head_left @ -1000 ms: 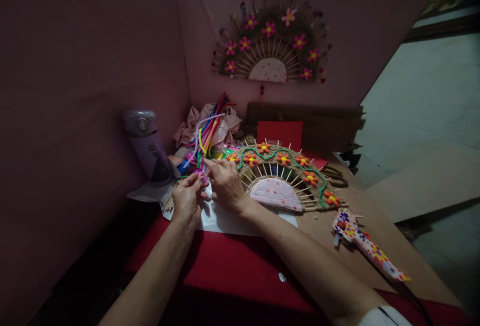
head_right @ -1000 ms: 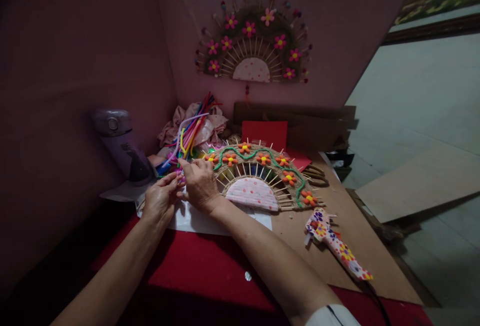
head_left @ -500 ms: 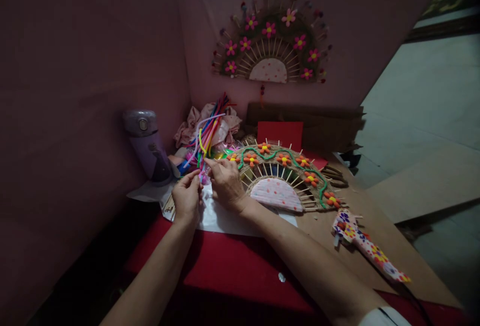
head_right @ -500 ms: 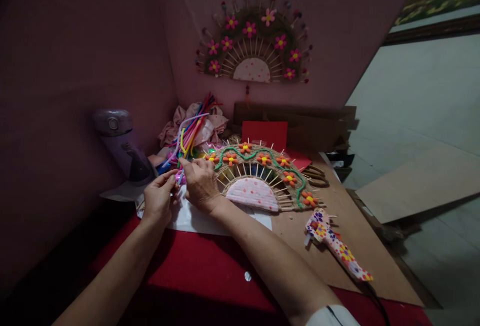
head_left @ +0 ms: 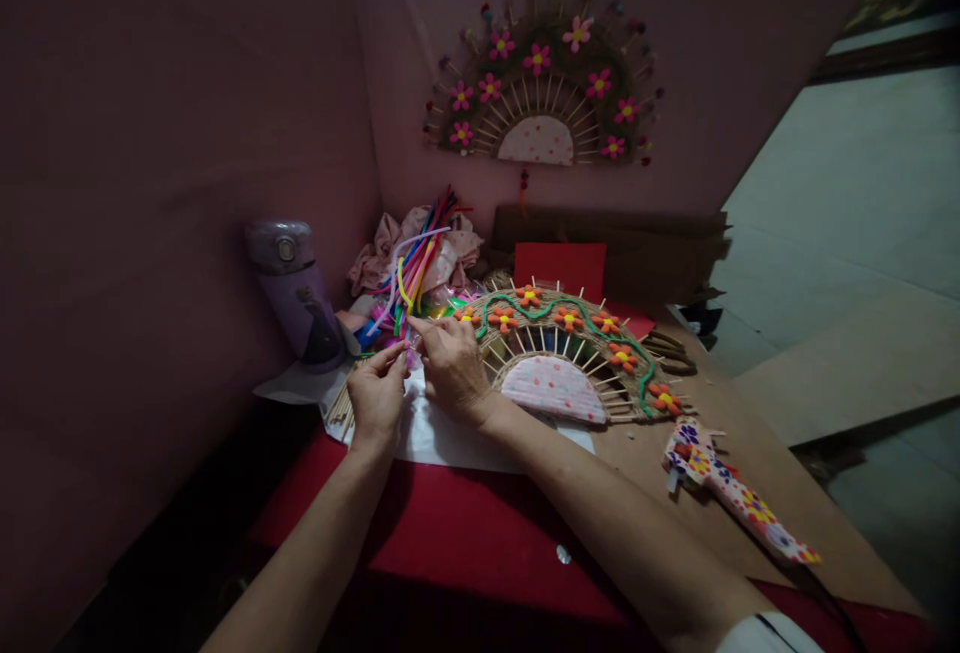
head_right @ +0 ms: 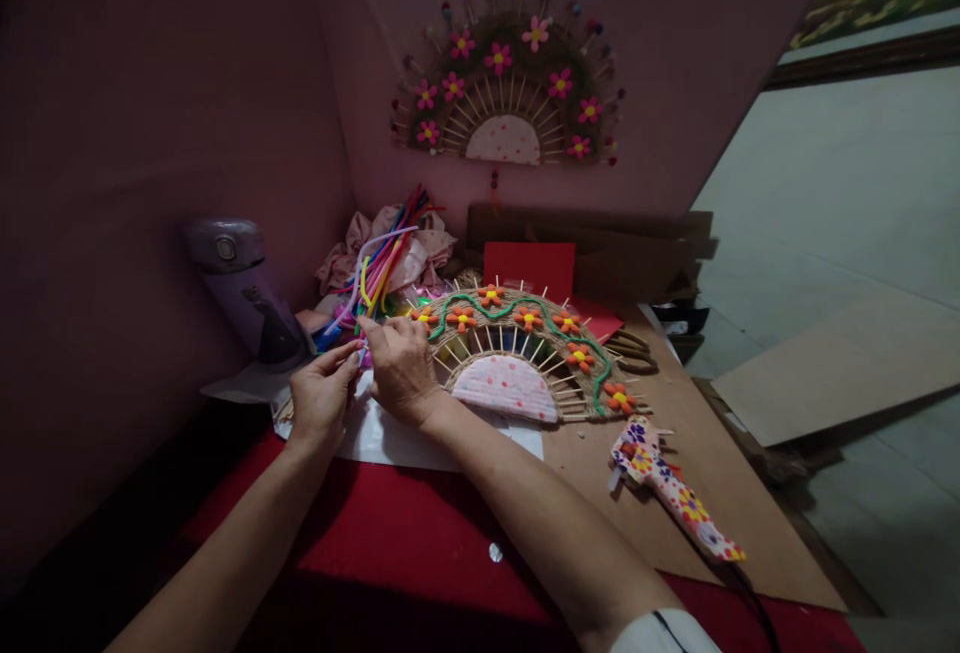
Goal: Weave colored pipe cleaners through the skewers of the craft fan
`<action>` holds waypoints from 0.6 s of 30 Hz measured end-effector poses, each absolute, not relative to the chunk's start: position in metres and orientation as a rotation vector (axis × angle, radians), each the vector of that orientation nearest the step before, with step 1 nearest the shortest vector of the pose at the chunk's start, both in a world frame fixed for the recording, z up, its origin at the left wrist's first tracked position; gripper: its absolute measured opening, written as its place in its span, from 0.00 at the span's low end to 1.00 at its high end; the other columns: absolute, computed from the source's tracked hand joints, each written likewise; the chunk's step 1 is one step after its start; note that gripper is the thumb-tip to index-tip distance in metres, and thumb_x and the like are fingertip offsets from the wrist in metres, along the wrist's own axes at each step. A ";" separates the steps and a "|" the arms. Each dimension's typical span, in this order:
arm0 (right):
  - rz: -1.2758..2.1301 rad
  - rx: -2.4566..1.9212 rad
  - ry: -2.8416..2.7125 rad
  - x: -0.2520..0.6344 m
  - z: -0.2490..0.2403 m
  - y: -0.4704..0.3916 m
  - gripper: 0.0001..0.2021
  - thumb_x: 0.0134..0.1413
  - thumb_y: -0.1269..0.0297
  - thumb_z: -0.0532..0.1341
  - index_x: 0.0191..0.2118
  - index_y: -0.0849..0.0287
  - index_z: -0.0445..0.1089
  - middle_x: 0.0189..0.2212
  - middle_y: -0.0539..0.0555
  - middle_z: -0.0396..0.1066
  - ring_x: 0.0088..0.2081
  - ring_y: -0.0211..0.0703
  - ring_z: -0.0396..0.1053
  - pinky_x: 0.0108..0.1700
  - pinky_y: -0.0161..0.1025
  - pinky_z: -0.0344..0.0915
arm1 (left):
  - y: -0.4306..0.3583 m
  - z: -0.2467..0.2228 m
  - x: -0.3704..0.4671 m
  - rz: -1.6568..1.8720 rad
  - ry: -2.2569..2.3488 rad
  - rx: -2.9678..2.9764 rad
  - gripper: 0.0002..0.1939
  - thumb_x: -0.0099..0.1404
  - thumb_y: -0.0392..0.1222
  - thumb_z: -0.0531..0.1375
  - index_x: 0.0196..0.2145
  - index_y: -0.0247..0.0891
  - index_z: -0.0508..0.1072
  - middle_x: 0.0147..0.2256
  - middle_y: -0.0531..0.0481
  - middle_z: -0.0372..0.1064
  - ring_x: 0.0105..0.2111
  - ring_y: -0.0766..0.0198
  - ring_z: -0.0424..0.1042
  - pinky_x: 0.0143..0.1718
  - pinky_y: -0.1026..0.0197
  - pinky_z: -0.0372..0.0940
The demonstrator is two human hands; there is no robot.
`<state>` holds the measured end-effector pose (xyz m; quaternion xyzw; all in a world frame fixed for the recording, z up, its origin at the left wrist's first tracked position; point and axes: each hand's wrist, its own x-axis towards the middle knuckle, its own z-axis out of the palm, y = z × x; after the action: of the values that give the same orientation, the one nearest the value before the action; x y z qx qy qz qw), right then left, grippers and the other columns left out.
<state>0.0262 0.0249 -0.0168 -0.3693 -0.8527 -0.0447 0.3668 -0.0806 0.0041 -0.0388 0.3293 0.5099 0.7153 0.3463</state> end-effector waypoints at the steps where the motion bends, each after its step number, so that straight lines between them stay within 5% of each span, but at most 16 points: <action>1: -0.114 -0.955 -2.191 0.026 -0.017 0.025 0.29 0.46 0.74 0.56 0.57 0.66 0.56 0.38 0.59 0.70 0.45 0.51 0.58 0.47 0.46 0.51 | 0.004 -0.040 -0.081 1.856 1.332 0.867 0.13 0.46 0.37 0.64 0.33 0.34 0.78 0.21 0.50 0.71 0.20 0.68 0.66 0.20 0.68 0.58; 18: -0.119 -0.940 -2.191 0.027 -0.018 0.028 0.28 0.45 0.75 0.57 0.56 0.65 0.58 0.38 0.58 0.70 0.45 0.51 0.58 0.47 0.46 0.51 | 0.006 -0.045 -0.082 1.884 1.365 0.922 0.11 0.47 0.32 0.64 0.32 0.36 0.78 0.24 0.48 0.74 0.26 0.62 0.72 0.23 0.66 0.64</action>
<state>0.0267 0.0280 -0.0177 -0.3662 -0.8532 -0.0463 0.3684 -0.0824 0.0057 -0.0451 0.3499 0.5179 0.7147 0.3139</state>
